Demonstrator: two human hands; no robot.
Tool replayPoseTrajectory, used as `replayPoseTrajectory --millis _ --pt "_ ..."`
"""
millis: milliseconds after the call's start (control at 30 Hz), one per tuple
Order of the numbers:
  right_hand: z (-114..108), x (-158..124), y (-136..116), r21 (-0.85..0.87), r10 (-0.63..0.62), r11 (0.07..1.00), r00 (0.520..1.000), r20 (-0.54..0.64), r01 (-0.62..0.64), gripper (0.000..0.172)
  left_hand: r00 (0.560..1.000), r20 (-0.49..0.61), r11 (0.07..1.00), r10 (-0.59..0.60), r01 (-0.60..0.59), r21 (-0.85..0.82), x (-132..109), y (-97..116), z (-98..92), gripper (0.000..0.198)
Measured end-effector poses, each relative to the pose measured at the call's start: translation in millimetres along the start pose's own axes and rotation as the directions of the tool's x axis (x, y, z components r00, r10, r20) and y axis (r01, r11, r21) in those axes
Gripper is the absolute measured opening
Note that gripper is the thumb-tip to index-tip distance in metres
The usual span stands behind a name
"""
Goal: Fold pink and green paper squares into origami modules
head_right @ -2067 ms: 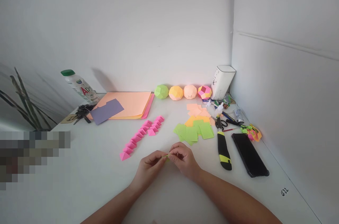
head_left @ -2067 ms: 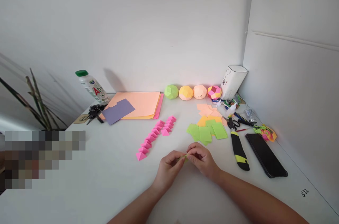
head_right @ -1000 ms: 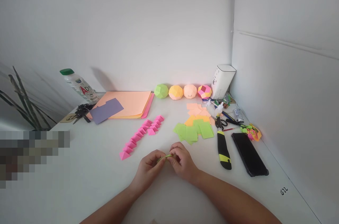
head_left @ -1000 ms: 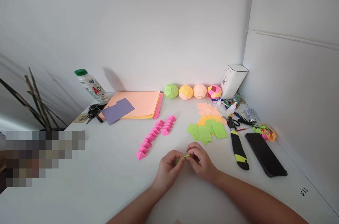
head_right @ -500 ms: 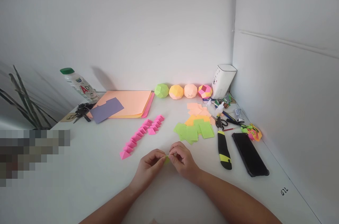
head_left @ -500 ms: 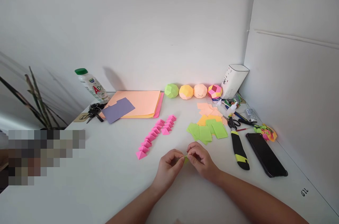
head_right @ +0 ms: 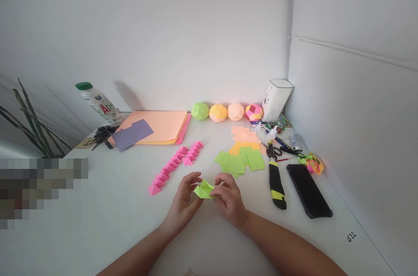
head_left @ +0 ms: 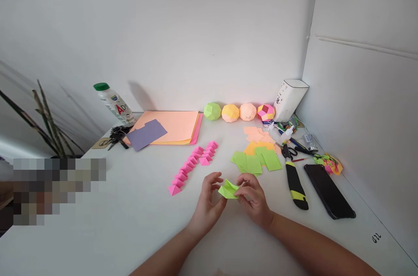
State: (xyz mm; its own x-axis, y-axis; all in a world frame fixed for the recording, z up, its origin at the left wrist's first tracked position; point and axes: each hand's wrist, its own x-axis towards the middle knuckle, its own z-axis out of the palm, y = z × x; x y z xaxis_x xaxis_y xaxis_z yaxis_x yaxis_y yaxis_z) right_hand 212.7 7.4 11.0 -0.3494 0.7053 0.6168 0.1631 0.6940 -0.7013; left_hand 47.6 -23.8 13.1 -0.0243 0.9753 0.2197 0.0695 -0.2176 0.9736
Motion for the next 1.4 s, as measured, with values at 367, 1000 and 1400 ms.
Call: replayPoseTrajectory --millis 367,1000,1400 --pt "2.8 0.7 -2.2 -0.028 0.076 0.997 0.997 0.017 -0.076 0.009 0.991 0.132 1.0 0.007 -0.003 -0.03 -0.2 3.3 -1.3 0.005" --pt "1.1 6.2 -2.1 0.037 0.177 0.982 0.975 0.137 -0.184 0.017 0.975 0.081 0.978 -0.206 0.206 0.012 2.5 0.6 -2.8 0.026" --pt "1.0 7.6 -4.0 0.066 0.192 0.977 0.969 0.155 -0.204 0.016 0.951 0.024 0.934 -0.307 0.306 -0.186 2.4 -3.3 -0.9 0.03"
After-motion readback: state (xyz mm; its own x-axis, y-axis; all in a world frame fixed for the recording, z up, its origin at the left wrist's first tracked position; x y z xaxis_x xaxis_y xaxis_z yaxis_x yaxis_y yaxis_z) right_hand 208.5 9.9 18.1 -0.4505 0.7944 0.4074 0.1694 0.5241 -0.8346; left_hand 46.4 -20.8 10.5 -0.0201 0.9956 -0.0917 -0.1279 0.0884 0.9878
